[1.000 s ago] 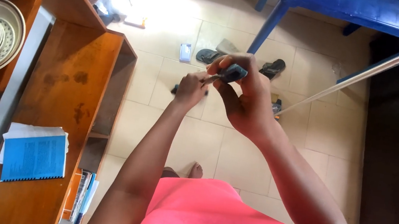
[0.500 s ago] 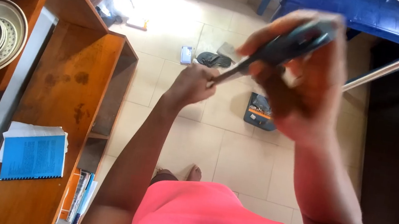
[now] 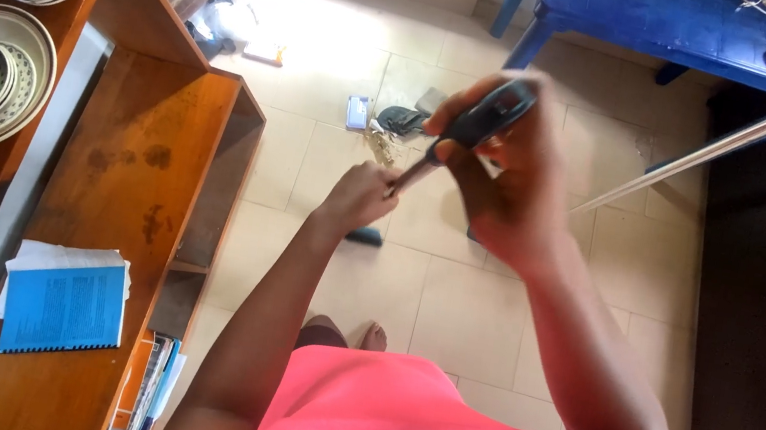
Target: Assembling or fixing a cleaning broom handle and head.
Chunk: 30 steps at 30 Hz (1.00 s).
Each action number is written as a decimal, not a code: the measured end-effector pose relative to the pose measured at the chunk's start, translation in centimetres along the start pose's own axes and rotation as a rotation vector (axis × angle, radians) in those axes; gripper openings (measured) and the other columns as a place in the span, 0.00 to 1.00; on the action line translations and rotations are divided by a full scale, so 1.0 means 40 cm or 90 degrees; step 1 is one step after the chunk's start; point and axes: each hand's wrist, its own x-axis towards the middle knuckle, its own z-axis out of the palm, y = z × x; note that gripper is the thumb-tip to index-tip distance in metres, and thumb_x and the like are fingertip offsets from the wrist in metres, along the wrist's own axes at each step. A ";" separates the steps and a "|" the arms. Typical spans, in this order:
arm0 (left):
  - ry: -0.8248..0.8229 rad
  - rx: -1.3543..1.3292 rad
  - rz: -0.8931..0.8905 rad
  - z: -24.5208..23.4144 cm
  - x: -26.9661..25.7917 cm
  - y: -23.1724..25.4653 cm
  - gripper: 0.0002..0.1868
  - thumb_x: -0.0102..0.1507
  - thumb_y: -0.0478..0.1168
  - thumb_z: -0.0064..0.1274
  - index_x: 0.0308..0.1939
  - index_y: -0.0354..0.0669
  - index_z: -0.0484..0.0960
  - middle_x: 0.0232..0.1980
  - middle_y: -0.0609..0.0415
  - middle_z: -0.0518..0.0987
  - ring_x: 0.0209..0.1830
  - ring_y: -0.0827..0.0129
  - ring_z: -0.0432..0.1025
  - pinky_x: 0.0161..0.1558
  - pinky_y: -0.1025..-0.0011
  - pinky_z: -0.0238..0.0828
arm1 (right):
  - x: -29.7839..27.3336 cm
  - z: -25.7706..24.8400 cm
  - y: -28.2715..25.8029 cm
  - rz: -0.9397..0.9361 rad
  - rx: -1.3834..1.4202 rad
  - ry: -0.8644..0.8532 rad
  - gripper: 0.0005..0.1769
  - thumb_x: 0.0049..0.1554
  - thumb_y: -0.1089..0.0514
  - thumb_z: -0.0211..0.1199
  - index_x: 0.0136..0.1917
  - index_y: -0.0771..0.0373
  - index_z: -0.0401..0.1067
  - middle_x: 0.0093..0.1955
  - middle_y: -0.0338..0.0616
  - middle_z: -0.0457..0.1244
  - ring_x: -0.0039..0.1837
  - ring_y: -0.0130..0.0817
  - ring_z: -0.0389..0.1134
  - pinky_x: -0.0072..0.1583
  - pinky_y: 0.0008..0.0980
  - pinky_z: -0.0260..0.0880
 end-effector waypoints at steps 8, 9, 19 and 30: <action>0.116 0.003 -0.023 0.033 0.078 -0.109 0.09 0.59 0.37 0.56 0.42 0.48 0.87 0.34 0.44 0.83 0.36 0.49 0.79 0.41 0.56 0.75 | -0.001 0.078 0.070 -0.019 -0.107 0.021 0.21 0.63 0.76 0.61 0.62 0.64 0.57 0.57 0.50 0.68 0.62 0.38 0.74 0.64 0.36 0.79; 0.117 0.021 -0.030 0.038 0.087 -0.124 0.06 0.60 0.36 0.56 0.40 0.47 0.86 0.34 0.45 0.83 0.37 0.50 0.79 0.41 0.56 0.76 | -0.001 0.086 0.080 -0.021 -0.108 0.023 0.21 0.63 0.76 0.61 0.62 0.64 0.57 0.57 0.51 0.68 0.61 0.38 0.74 0.63 0.36 0.78; 0.157 0.024 -0.031 -0.048 0.151 -0.162 0.02 0.63 0.37 0.57 0.40 0.46 0.84 0.35 0.45 0.83 0.37 0.50 0.79 0.39 0.56 0.76 | 0.069 0.121 0.071 -0.044 -0.134 0.034 0.22 0.63 0.76 0.62 0.63 0.63 0.58 0.58 0.53 0.68 0.62 0.40 0.74 0.63 0.37 0.76; 0.022 0.013 0.088 -0.330 0.115 -0.097 0.07 0.53 0.32 0.53 0.33 0.42 0.84 0.30 0.42 0.80 0.32 0.47 0.75 0.38 0.56 0.73 | 0.315 0.119 -0.019 -0.092 -0.077 -0.007 0.19 0.75 0.66 0.61 0.70 0.56 0.54 0.57 0.45 0.67 0.63 0.31 0.72 0.59 0.31 0.75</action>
